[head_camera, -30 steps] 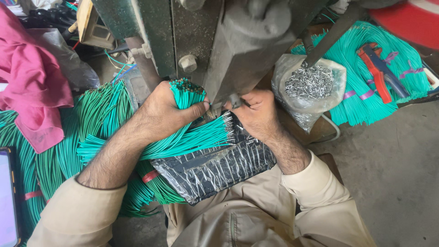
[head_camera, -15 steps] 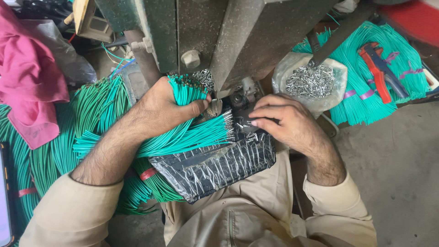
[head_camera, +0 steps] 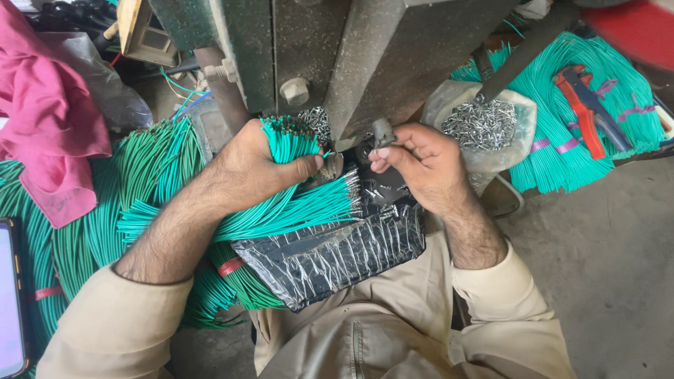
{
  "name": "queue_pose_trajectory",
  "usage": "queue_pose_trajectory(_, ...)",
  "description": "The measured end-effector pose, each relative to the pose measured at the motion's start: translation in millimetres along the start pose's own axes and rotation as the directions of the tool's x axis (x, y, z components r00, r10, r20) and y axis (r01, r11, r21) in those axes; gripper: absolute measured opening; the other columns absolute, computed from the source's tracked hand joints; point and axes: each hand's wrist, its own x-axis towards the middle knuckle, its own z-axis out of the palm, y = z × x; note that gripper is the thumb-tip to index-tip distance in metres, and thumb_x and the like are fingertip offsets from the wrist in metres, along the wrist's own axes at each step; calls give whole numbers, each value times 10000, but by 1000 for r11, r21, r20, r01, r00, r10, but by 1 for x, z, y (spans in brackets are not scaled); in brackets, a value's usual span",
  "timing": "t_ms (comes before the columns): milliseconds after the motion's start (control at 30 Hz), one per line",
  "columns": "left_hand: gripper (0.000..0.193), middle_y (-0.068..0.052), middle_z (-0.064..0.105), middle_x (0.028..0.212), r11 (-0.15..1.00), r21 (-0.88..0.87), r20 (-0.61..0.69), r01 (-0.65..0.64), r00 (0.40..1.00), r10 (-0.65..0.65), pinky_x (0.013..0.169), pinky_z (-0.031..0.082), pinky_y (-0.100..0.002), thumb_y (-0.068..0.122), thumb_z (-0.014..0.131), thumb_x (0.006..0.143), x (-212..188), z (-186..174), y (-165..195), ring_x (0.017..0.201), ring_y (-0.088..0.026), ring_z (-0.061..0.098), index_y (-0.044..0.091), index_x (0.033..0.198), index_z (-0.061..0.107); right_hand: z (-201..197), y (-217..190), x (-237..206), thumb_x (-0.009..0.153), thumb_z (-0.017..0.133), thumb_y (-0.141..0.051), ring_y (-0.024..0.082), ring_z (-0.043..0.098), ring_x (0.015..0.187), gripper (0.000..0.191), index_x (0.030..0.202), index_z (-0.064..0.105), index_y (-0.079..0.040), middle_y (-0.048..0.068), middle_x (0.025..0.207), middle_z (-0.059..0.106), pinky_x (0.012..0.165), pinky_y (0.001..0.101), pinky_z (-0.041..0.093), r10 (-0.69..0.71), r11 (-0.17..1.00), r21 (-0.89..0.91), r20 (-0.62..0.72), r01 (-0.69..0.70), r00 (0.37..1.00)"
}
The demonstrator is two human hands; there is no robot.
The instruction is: The person repeatedly picks small metal ferrules from a bag and slides them onto the stripped ends of green wires held in a bundle. The person then uses a press machine to crimp each ferrule onto the wire end.
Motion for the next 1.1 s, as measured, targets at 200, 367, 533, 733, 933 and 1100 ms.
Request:
queue_pose_trajectory(200, 154, -35, 720, 732, 999, 35, -35, 25, 999, -24, 679, 563, -329, 177, 747, 877, 0, 0, 1, 678, -106, 653, 54, 968, 740, 28, 3, 4, 1051, 624, -33, 161, 739, 994, 100, 1113, 646, 42, 110, 1051, 757, 928, 305, 616, -67, 997, 37, 14, 67, 998)
queue_pose_trajectory(367, 152, -35, 703, 717, 999, 25, -38, -36, 999, 37, 666, 557, -331, 174, 752, 890, 2, 0, 0, 669, -105, 628, 34, 943, 729, 35, 9, 10, 1017, 685, -71, 111, 724, 918, 113, 1057, 697, 34, 61, 971, 757, 853, 262, 603, -70, 997, 17, -24, 70, 997)
queue_pose_trajectory(533, 158, -23, 703, 712, 1000, -2, -32, -9, 999, 9, 651, 555, -319, 179, 763, 886, 3, 1, -2, 667, -87, 618, 32, 929, 727, 36, 18, 8, 984, 759, -99, 27, 606, 791, 113, 962, 730, 8, -6, 846, 707, 697, 210, 512, 2, 994, -110, -72, -10, 997)
queue_pose_trajectory(733, 154, -31, 705, 689, 996, 42, -33, 78, 997, -76, 640, 554, -322, 176, 784, 884, 3, 1, -1, 653, -90, 619, 28, 904, 745, 30, 19, 11, 978, 730, -81, 42, 655, 767, 98, 928, 745, 2, -6, 826, 741, 676, 225, 543, 22, 981, -189, -66, -35, 998)
queue_pose_trajectory(933, 164, -7, 731, 763, 999, -27, -44, 45, 998, -46, 685, 568, -309, 170, 781, 869, 1, 2, 2, 724, -79, 647, 38, 958, 740, 26, -2, 1, 981, 737, -61, 97, 690, 959, 126, 1071, 731, 26, 76, 1023, 751, 859, 275, 570, -70, 994, -86, 48, 74, 996)
queue_pose_trajectory(1100, 166, -17, 741, 801, 999, -34, -24, 6, 1000, -7, 718, 572, -314, 163, 761, 883, 2, 2, 0, 760, -90, 650, 50, 1003, 746, -1, -37, -15, 933, 732, -56, 180, 739, 981, 136, 1059, 739, -5, 102, 1046, 760, 872, 307, 588, -101, 907, -393, 143, 150, 985)
